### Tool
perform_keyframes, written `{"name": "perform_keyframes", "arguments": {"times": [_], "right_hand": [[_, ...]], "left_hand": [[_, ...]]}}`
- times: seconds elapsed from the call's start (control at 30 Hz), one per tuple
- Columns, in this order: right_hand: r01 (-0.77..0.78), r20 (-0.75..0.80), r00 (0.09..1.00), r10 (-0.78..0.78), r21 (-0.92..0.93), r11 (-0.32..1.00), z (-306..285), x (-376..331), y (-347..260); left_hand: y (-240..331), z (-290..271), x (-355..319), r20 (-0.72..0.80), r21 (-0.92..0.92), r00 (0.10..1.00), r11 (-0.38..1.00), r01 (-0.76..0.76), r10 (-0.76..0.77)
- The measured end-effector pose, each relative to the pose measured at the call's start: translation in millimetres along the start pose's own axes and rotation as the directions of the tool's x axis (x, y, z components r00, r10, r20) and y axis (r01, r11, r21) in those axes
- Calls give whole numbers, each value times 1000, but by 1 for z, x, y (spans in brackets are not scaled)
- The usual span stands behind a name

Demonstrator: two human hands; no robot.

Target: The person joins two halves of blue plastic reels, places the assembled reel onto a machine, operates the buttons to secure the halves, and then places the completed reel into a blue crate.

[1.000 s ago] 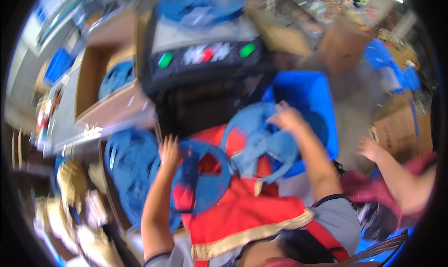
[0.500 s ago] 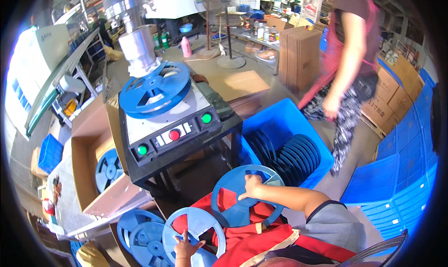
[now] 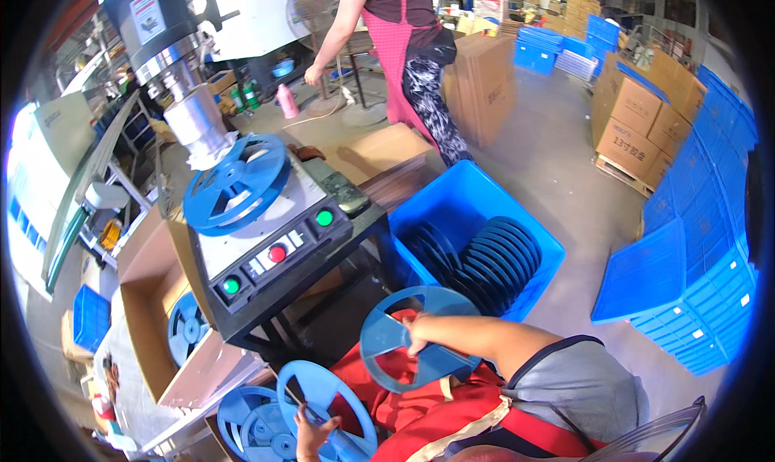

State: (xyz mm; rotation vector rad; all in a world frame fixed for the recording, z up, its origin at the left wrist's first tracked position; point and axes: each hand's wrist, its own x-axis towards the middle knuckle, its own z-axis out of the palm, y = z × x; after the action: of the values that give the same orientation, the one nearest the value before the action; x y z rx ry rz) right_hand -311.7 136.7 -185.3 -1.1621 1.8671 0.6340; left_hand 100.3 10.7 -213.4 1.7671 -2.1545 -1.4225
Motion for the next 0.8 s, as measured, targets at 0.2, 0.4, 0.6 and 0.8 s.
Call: {"name": "perform_keyframes", "arguments": {"times": [0.2, 0.4, 0.6, 0.8], "right_hand": [[80, 19, 994, -104, 509, 857, 26, -27, 54], [235, -166, 972, -167, 718, 656, 43, -23, 59], [719, -615, 695, -372, 573, 393, -65, -91, 17], [873, -755, 304, -581, 465, -146, -113, -151, -45]], "left_hand": [[64, -48, -76, -50, -715, 997, 694, -79, 62], [124, -52, -68, -102, -808, 938, 522, -273, 332], [232, -45, -61, -65, -640, 834, 618, -457, 548], [280, -31, -69, 38, -713, 727, 528, -461, 685]]}}
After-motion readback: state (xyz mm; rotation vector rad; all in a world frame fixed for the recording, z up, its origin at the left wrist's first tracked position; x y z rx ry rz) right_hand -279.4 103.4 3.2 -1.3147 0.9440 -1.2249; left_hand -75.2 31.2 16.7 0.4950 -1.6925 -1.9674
